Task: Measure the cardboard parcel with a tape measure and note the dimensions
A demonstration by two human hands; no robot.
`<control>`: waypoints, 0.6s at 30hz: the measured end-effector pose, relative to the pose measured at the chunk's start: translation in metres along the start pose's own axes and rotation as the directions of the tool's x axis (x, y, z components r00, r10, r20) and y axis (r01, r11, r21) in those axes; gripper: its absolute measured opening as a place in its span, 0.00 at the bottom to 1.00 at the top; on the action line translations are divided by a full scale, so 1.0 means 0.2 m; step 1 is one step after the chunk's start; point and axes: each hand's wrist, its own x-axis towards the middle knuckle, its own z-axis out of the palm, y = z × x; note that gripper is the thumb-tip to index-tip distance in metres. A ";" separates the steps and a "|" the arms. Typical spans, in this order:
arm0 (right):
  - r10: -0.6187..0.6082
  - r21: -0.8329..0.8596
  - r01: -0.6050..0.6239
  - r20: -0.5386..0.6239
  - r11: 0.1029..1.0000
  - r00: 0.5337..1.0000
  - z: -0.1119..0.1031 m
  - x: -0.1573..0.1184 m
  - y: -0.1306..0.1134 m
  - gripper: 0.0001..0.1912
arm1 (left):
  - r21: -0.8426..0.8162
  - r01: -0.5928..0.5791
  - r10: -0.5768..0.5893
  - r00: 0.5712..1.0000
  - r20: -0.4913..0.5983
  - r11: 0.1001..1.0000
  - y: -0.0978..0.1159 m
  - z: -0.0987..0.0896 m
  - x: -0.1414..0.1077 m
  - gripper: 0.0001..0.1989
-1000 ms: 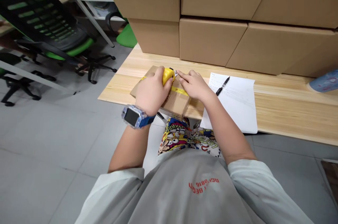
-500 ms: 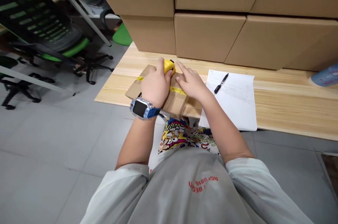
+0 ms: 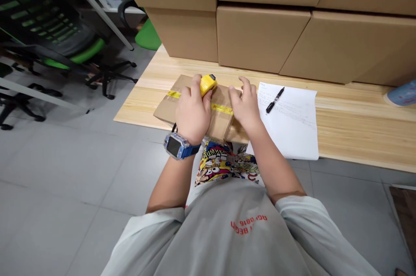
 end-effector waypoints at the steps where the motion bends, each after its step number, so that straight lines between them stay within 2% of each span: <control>1: -0.003 -0.012 0.003 -0.024 1.000 1.000 -0.01 -0.01 0.02 0.33 | -0.021 -0.005 0.005 1.000 -0.014 1.000 -0.01 0.01 0.00 0.26; 3: -0.006 -0.032 0.006 0.013 0.999 1.000 -0.03 -0.02 0.07 0.37 | -0.068 -0.032 0.028 0.998 -0.051 0.997 -0.03 0.02 0.00 0.25; 6: 0.050 -0.053 -0.040 0.202 0.998 0.978 -0.08 -0.05 0.12 0.50 | -0.150 -0.096 0.078 0.989 -0.122 0.984 -0.08 0.05 0.00 0.25; 8: 0.082 -0.036 -0.075 0.306 0.997 0.949 -0.10 -0.08 0.14 0.54 | -0.198 -0.125 0.096 0.984 -0.152 0.972 -0.10 0.06 0.00 0.26; 12: 0.057 0.049 -0.081 0.383 0.996 0.922 -0.11 -0.12 0.14 0.56 | -0.291 -0.165 0.117 0.978 -0.176 0.942 -0.13 0.06 -0.01 0.27; 18: -0.004 0.267 -0.130 0.451 0.955 0.893 -0.11 -0.12 0.15 0.51 | -0.340 -0.156 0.082 0.971 -0.223 0.927 -0.16 0.05 -0.06 0.25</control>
